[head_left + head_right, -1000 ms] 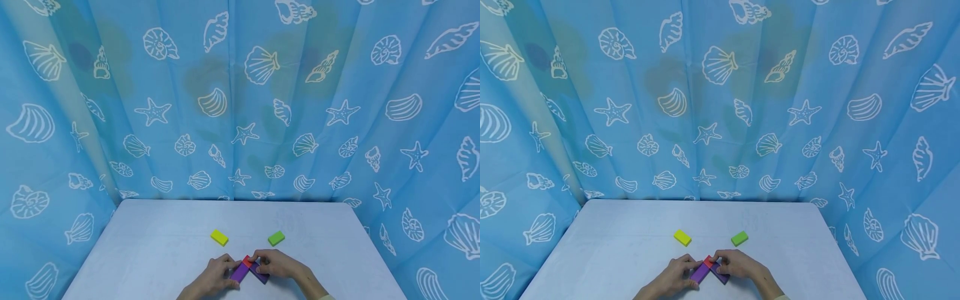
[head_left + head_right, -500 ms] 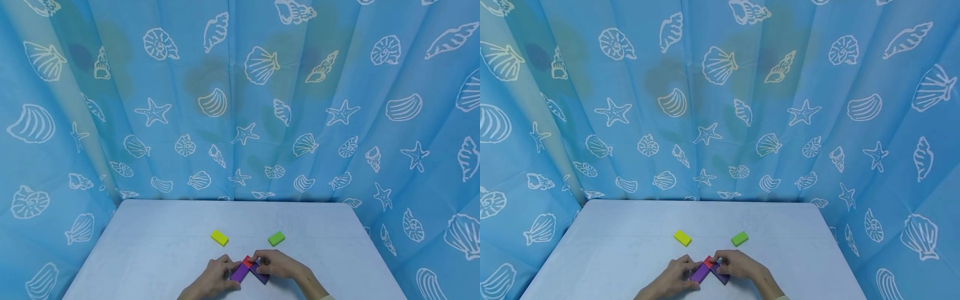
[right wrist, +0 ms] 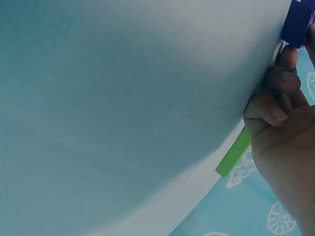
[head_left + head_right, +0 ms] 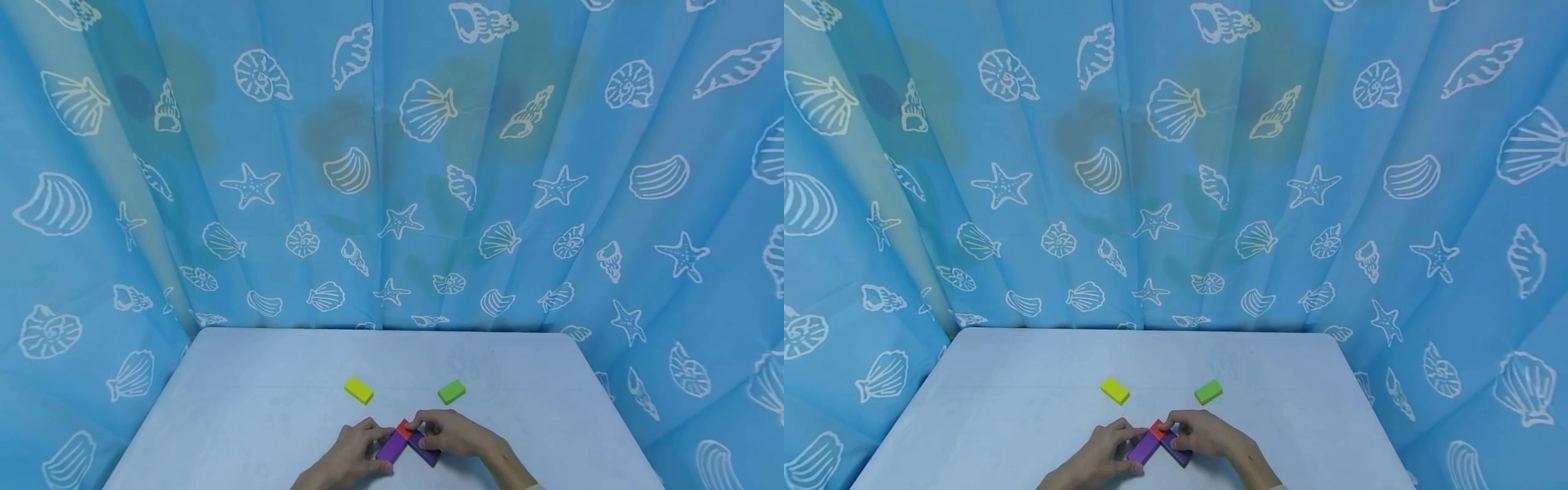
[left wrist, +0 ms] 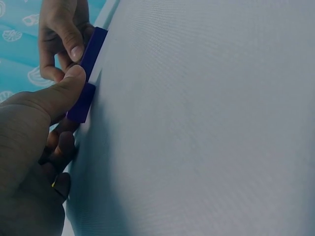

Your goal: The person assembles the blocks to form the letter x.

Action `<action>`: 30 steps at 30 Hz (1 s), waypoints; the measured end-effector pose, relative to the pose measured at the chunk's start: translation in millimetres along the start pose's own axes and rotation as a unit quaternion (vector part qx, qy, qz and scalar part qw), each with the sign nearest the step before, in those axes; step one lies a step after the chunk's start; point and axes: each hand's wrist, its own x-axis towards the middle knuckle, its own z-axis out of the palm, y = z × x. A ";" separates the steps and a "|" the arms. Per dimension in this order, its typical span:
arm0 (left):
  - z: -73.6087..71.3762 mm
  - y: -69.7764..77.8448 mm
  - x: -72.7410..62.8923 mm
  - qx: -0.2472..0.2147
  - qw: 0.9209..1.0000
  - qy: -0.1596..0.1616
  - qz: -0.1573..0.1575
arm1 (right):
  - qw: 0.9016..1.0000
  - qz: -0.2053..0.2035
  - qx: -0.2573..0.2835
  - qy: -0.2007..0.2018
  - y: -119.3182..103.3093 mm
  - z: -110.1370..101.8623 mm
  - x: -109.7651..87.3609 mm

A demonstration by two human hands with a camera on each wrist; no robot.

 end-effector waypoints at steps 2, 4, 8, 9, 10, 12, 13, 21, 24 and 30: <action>0.0 -0.4 0.1 0.001 1.000 0.000 0.000 | 1.000 -0.001 0.001 0.000 -0.4 -0.1 -0.1; 0.4 -0.8 0.5 0.000 1.000 0.001 -0.004 | 1.000 -0.002 0.003 0.000 -1.3 -0.5 -0.7; 1.8 -1.1 0.6 -0.005 1.000 0.006 -0.005 | 1.000 -0.004 0.007 -0.002 -2.3 -1.3 -0.5; 2.0 -0.9 0.6 -0.008 1.000 0.006 -0.007 | 1.000 -0.003 0.007 -0.002 -2.2 -1.6 -0.2; 2.0 -0.7 0.6 -0.010 1.000 0.007 -0.007 | 1.000 -0.001 0.005 -0.001 -1.9 -1.8 0.1; 2.1 -0.4 0.5 -0.012 1.000 0.008 -0.006 | 1.000 0.000 0.004 -0.001 -1.4 -2.3 0.7; 1.8 0.0 0.4 -0.013 1.000 0.009 -0.004 | 1.000 0.000 0.004 -0.001 -1.4 -2.7 0.8; 0.8 -0.2 0.6 -0.016 1.000 0.003 -0.019 | 1.000 0.007 0.001 0.001 -1.3 -0.9 1.1; 0.1 -0.6 0.3 -0.016 1.000 0.000 -0.017 | 1.000 0.010 0.004 0.002 -2.5 -0.1 0.5; -1.5 -1.0 -2.6 -0.024 1.000 0.003 -0.003 | 1.000 0.005 0.000 0.004 -4.4 1.5 -1.3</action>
